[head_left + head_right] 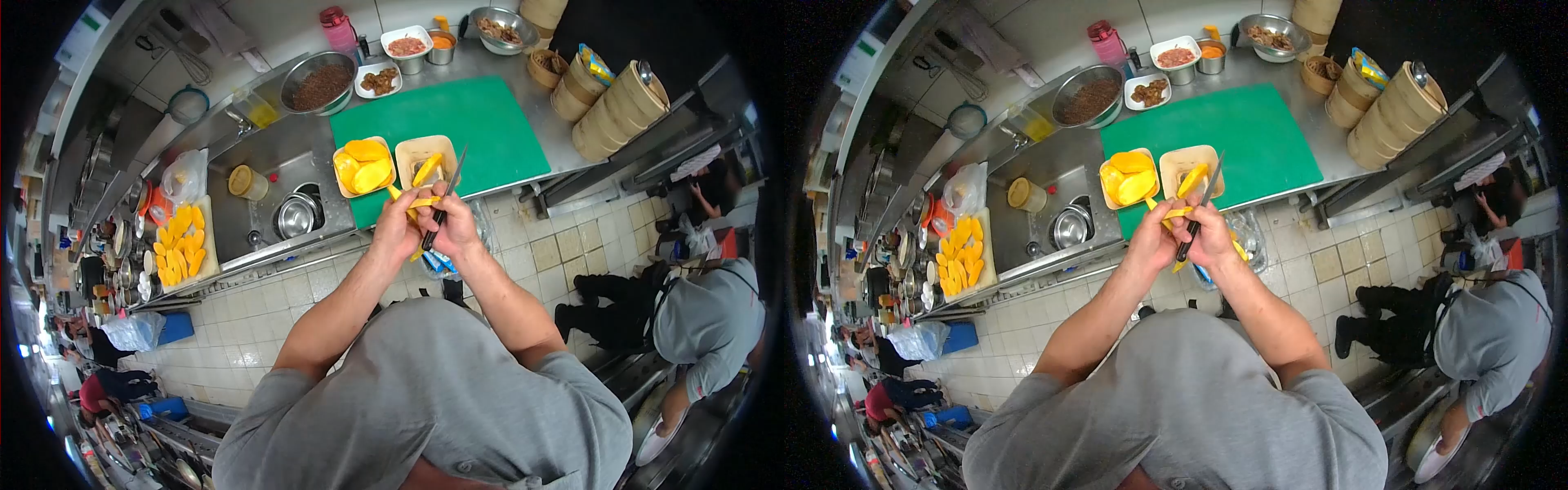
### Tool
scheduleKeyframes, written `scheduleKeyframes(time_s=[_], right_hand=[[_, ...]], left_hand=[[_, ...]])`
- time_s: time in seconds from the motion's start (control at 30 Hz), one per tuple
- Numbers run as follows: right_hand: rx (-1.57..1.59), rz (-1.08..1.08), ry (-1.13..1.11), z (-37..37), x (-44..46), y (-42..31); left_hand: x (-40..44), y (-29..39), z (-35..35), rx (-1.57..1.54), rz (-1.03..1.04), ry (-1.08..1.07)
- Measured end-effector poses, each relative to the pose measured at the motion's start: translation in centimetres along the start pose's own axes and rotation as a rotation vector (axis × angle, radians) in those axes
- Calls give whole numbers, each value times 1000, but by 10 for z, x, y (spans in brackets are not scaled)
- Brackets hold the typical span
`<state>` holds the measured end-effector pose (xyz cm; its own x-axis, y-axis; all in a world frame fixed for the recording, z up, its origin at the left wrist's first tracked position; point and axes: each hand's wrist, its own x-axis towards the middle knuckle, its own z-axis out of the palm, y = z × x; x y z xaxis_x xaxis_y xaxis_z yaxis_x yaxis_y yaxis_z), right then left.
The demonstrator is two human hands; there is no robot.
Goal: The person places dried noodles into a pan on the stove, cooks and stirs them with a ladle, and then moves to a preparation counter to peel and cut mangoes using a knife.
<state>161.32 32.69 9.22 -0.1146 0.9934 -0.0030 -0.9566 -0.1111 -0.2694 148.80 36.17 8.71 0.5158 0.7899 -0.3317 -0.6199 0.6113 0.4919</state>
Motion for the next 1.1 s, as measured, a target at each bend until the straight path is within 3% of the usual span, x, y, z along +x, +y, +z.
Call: scheduleKeyframes(time_s=[0.03, 0.1, 0.37, 0.43, 0.7, 0.77, 0.8, 0.83, 0.9, 0.93, 1.0, 1.03, 1.1], right_hand=[[50, 19, -95, -7, -2, -5], [50, 2, -48, -5, -11, -14], [12, -34, 15, -17, -50, -68], [-37, -10, -151, -30, -55, -79], [-102, -44, 155, -95, -71, -89], [-432, 4, 203, -116, -75, -98], [-771, 90, 313, -134, -74, -98], [-767, 101, 319, -152, -74, -96], [-1517, 89, 213, -190, -74, -93], [-1771, 54, 121, -207, -78, -99], [-1841, -57, 163, -239, -94, -101], [-1905, -181, 198, -248, -98, -103], [-1900, -169, 297, -248, -112, -108]], left_hand=[[1, 0, 5, 15, -20, 5], [5, 3, 13, 21, -82, -12], [37, 22, 32, -167, 29, 424], [39, 27, 43, -210, 29, 469], [45, 28, 44, -261, 132, 482], [44, 31, 50, -294, 160, 480], [44, 30, 50, -172, 193, 485], [44, 26, 50, -50, 220, 489], [50, 22, 53, 57, 233, 500], [55, 22, 53, 265, 227, 497], [69, 24, 53, 702, 238, 534], [75, 27, 50, 701, 252, 539], [86, 35, 45, 1703, 543, 367]])
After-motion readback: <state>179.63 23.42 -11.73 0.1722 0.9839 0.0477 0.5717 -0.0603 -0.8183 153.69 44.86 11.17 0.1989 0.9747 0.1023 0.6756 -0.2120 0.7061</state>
